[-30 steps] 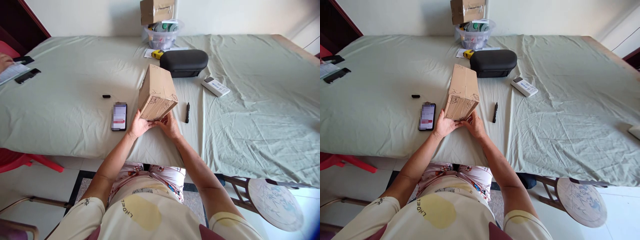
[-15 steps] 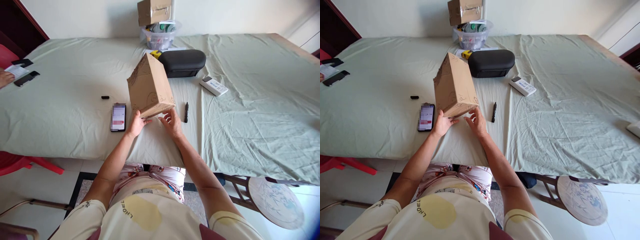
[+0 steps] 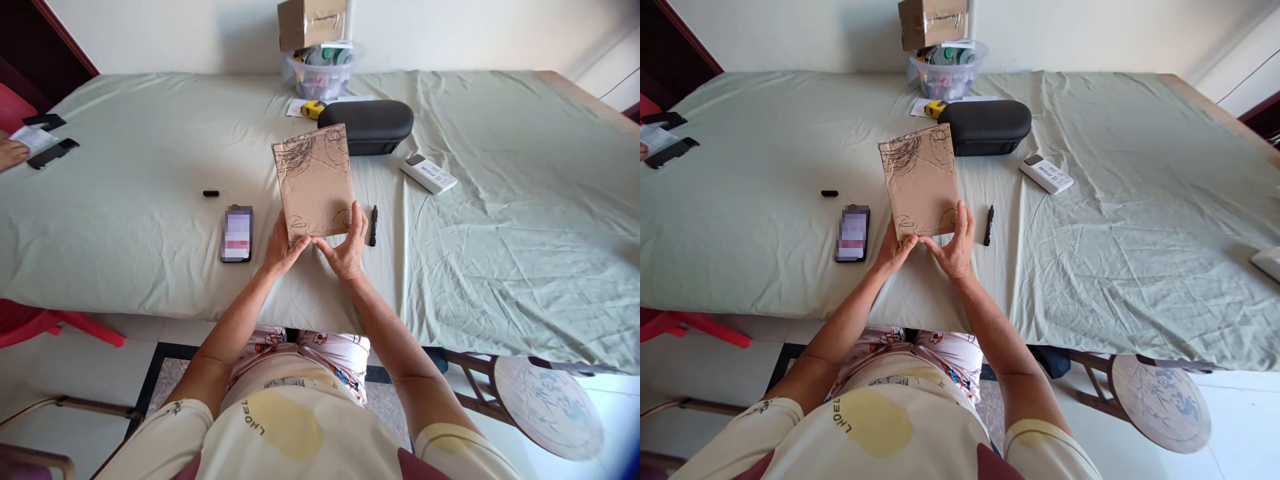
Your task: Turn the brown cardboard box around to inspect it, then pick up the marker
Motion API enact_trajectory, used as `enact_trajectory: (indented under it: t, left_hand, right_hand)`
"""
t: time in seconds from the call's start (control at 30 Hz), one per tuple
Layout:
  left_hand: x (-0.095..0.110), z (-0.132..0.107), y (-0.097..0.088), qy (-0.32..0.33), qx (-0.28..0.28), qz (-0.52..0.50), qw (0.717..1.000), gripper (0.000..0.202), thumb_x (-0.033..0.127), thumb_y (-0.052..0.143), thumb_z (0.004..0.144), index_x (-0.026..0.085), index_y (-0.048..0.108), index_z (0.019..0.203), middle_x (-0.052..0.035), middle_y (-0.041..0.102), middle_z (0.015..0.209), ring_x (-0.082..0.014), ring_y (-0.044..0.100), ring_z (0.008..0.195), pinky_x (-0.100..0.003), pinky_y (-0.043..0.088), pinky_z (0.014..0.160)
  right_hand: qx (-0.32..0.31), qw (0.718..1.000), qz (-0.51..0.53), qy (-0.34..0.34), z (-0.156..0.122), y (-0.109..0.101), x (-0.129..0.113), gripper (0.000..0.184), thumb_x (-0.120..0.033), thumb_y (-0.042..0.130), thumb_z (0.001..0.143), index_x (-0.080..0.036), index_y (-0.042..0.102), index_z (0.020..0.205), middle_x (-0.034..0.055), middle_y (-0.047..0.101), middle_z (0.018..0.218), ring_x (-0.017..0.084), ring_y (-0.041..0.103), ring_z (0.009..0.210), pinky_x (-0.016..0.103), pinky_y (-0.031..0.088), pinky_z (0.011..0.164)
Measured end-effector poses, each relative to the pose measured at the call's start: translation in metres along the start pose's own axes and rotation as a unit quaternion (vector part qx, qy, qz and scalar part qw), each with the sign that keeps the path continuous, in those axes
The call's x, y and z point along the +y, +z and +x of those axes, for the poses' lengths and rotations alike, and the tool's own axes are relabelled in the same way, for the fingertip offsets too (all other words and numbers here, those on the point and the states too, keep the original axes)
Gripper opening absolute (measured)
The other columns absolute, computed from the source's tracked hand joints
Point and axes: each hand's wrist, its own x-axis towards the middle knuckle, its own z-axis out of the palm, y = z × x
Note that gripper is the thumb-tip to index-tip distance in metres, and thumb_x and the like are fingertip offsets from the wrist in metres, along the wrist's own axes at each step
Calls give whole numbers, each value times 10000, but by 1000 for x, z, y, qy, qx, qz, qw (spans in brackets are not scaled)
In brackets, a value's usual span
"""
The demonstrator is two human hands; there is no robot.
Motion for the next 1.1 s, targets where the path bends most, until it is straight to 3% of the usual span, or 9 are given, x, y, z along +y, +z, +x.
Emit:
enact_trajectory:
  t: [0.2,0.4,0.53,0.63,0.77,0.87,1.0,1.1]
  left_hand:
    - [-4,-1,-1,-20,3,2,1000,968,790,650,901,263,334,1650,-186,493,1620,-354,463,1553,-523,467,1243]
    - [3,4,-9,-31,-6,-40,999,876,795,586,938,242,445,1602,-169,581,1566,-329,575,1464,-474,495,1221]
    - [-7,3,-15,-51,39,-21,998,768,771,548,975,259,547,1548,-142,569,1599,-308,530,1512,-484,412,1296]
    - [-13,4,-17,-22,73,-18,997,633,705,540,1018,271,637,1467,-127,642,1516,-286,586,1452,-474,445,1270]
    - [-14,6,-17,42,134,-10,990,471,623,590,1032,286,730,1329,-101,686,1420,-255,635,1381,-420,498,1218]
    - [-15,7,-18,70,163,-6,984,456,615,612,1025,289,728,1322,-98,659,1445,-257,619,1400,-405,526,1184]
    - [-15,9,-24,93,184,1,978,448,616,620,1021,304,728,1324,-87,651,1461,-254,608,1417,-425,517,1202]
    - [-10,10,-31,109,209,37,971,400,598,583,1047,298,768,1238,-75,698,1385,-238,640,1375,-446,506,1223]
  right_hand:
    - [7,999,9,35,2,-1,1,1080,-870,625,855,-264,295,1686,202,452,1629,400,466,1515,706,456,1212]
    - [-4,991,112,69,10,-11,10,834,-798,596,933,-273,527,1577,154,602,1543,353,567,1452,622,502,1202]
    - [12,967,209,144,14,-15,16,656,-728,559,992,-304,635,1486,97,638,1538,308,581,1459,579,467,1245]
    - [18,946,269,178,14,-15,19,616,-713,594,975,-315,670,1439,69,654,1520,298,593,1446,580,463,1250]
    - [2,922,325,210,12,-11,22,605,-712,583,977,-323,638,1437,69,656,1499,262,669,1322,506,600,1104]
    - [-32,916,337,215,10,-7,26,593,-727,546,988,-327,591,1424,66,705,1382,213,726,1155,407,663,936]
    - [-104,929,290,207,8,-6,26,628,-774,541,967,-273,581,1342,78,755,1173,180,747,899,290,613,685]
    - [-119,946,238,186,8,-8,20,635,-784,534,963,-235,632,1266,61,763,1012,154,699,761,282,573,673]
